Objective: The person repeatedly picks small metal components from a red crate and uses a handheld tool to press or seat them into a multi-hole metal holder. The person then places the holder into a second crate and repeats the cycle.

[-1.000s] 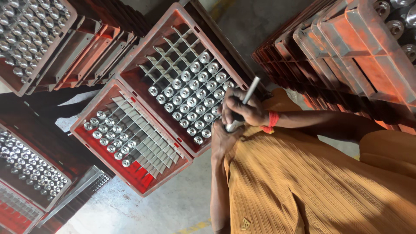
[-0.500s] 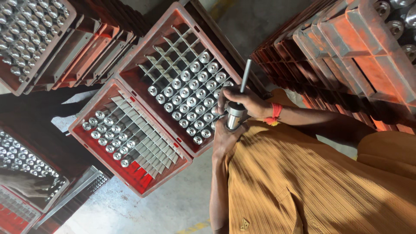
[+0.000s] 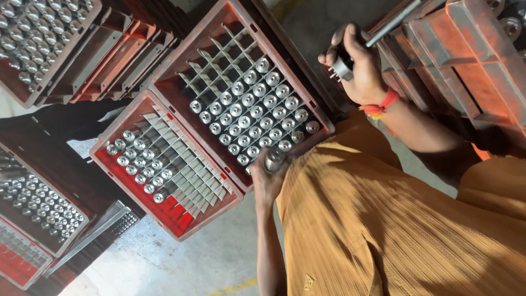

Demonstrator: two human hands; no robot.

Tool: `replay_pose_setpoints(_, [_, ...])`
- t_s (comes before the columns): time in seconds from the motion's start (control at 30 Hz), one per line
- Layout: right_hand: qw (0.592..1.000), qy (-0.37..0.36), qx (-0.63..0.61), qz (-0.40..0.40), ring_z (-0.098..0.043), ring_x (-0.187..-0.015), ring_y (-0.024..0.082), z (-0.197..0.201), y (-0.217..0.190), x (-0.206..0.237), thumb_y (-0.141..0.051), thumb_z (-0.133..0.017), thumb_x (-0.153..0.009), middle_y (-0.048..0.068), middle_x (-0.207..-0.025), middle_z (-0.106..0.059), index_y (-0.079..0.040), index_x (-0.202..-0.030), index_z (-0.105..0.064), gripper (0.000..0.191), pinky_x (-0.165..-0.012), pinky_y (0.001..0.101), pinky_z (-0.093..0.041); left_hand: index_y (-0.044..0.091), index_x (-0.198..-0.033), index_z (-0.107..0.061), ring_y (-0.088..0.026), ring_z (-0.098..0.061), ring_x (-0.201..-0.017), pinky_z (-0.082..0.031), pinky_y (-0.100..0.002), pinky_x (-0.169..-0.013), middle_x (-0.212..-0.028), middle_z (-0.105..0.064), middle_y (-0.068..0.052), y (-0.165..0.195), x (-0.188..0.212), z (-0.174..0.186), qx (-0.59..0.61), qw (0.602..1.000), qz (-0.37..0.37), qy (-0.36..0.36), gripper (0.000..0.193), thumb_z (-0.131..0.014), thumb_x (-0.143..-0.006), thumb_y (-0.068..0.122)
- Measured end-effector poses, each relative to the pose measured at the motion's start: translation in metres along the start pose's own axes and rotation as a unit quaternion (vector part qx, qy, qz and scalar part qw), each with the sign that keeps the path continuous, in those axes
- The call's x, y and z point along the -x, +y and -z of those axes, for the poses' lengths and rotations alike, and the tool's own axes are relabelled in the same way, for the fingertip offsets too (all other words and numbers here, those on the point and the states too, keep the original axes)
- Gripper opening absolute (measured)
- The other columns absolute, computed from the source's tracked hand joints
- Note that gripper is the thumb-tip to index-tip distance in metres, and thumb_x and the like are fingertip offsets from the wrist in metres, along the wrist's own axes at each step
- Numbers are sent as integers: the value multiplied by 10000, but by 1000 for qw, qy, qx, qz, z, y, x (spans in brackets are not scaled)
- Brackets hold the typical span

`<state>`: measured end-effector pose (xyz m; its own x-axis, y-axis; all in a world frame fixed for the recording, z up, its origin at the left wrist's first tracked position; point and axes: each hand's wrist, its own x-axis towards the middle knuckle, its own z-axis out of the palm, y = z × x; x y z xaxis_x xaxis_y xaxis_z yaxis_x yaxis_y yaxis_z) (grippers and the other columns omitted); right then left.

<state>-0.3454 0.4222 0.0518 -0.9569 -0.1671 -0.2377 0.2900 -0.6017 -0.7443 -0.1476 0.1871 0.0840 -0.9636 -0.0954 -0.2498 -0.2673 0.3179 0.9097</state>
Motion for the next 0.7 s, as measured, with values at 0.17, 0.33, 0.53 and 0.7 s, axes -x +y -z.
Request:
replay_pose_setpoints(0.17, [1000,18,-1,-19,-629,-790,154,-2,24,9,-368,-534,-1128,34,-842,-591,-100,-1032,-570,287,-920,396,-564,41,-1199,-593,-252,-704,-594,-533,-405,-466,-978,-758,-180,-30,-57,-47,-304,952,24,-23,325,-690,-890,9])
replay_pose_setpoints(0.33, [994,67,-14,-86,-626,-809,143,12,36,29,-385,-523,-1116,9,-838,-574,-109,-1019,-551,294,-961,405,-558,78,-1243,-550,-312,-703,-538,-536,-426,-449,-795,-726,-192,-44,-82,-94,-288,944,-80,-139,507,-804,-905,357])
replay_pose_setpoints(0.53, [989,115,22,-86,-627,-782,159,39,35,49,-409,-500,-1104,38,-771,-595,-113,-1014,-559,315,-957,387,-554,64,-1240,-540,-296,-694,-541,-551,-410,-464,-736,-748,-153,-48,-87,-91,-331,934,-41,-125,661,-823,-816,485])
replay_pose_setpoints(0.7, [990,110,29,-87,-630,-788,165,34,39,53,-405,-512,-1107,45,-779,-601,-97,-1003,-563,329,-952,393,-554,2,-1407,-528,-246,-675,-482,-524,-370,-374,-946,-722,-247,-62,-87,-88,-318,938,4,-136,789,-793,-788,413])
